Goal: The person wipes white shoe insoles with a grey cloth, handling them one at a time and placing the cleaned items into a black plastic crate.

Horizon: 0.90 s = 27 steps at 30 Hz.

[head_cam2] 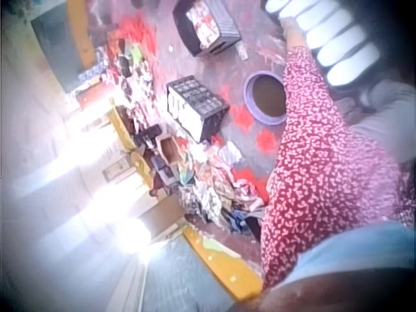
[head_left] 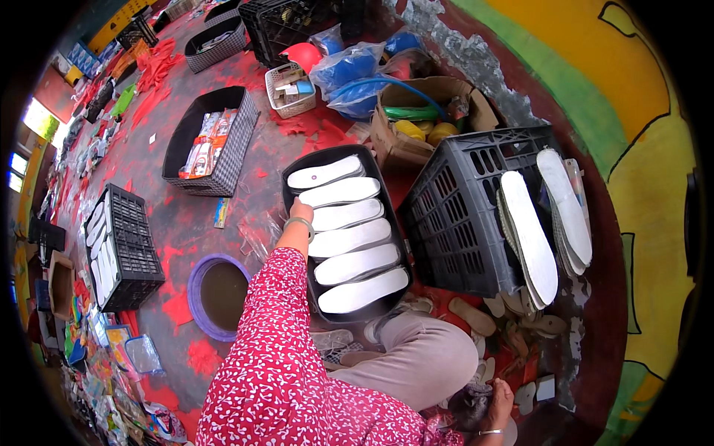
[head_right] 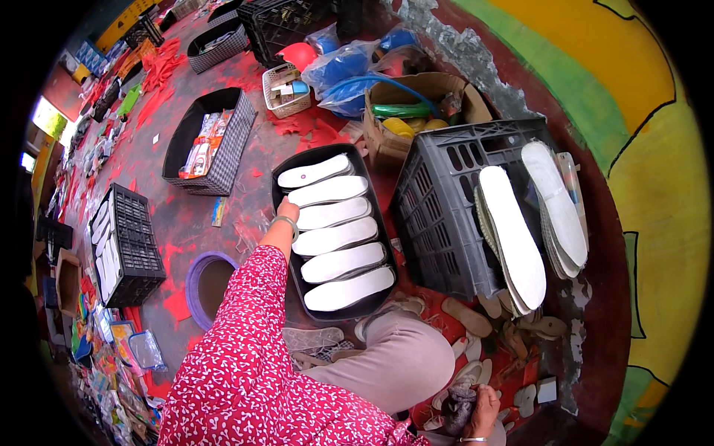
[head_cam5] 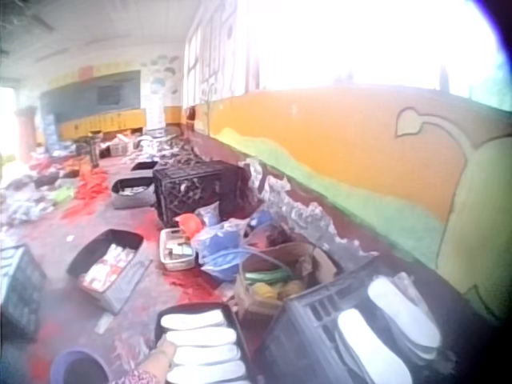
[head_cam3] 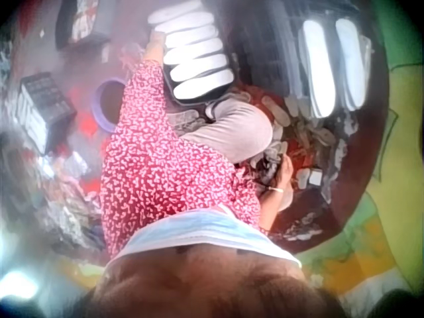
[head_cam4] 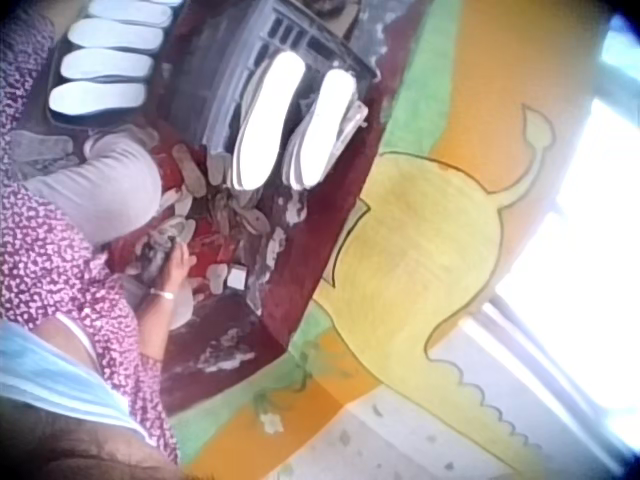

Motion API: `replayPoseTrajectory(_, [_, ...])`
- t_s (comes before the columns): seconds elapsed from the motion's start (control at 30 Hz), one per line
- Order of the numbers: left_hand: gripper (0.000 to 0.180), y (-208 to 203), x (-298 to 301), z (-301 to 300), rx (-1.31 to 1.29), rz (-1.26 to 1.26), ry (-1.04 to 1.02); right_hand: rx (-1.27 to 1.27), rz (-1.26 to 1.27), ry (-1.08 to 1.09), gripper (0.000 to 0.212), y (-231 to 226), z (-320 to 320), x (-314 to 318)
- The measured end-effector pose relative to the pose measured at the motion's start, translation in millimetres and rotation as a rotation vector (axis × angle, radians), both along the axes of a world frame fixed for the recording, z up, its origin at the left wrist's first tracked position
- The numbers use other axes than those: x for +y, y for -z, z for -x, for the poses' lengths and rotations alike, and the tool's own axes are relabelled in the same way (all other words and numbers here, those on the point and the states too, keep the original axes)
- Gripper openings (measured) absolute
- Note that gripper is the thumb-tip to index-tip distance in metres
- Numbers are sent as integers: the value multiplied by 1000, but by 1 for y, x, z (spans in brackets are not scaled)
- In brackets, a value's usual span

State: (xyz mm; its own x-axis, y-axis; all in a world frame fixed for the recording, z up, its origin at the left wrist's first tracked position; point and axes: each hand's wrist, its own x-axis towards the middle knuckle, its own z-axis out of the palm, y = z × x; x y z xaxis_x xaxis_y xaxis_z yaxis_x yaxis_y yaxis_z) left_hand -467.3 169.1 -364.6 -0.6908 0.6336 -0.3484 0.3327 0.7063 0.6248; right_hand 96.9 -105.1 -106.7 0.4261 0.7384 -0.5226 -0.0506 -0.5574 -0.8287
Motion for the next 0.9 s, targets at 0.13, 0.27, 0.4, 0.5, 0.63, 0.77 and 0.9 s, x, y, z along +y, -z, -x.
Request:
replayPoseTrajectory(0.13, [56,44,-13,34,144,105,151,12,18,-36,20,-7,5,10])
replayPoseTrajectory(0.27, [53,29,-8,13,68,-16,-19,23,-15,-11,20,0,-1,6])
replayPoseTrajectory(0.4, [52,-23,-15,-12,44,-64,-73,88,-19,30,20,-17,7,6])
replayPoseTrajectory(0.5, [52,-60,-20,-44,165,-254,-80,77,-26,-7,21,-23,3,0])
replayPoseTrajectory(0.63, [42,-128,-14,-85,331,-636,238,169,-72,-36,20,-39,7,3])
replayPoseTrajectory(0.77, [31,-259,-13,-167,398,-1079,819,204,-151,-168,19,-63,20,21])
replayPoseTrajectory(0.9, [39,-356,-25,-252,370,-1058,1383,202,-199,-119,19,-29,8,21])
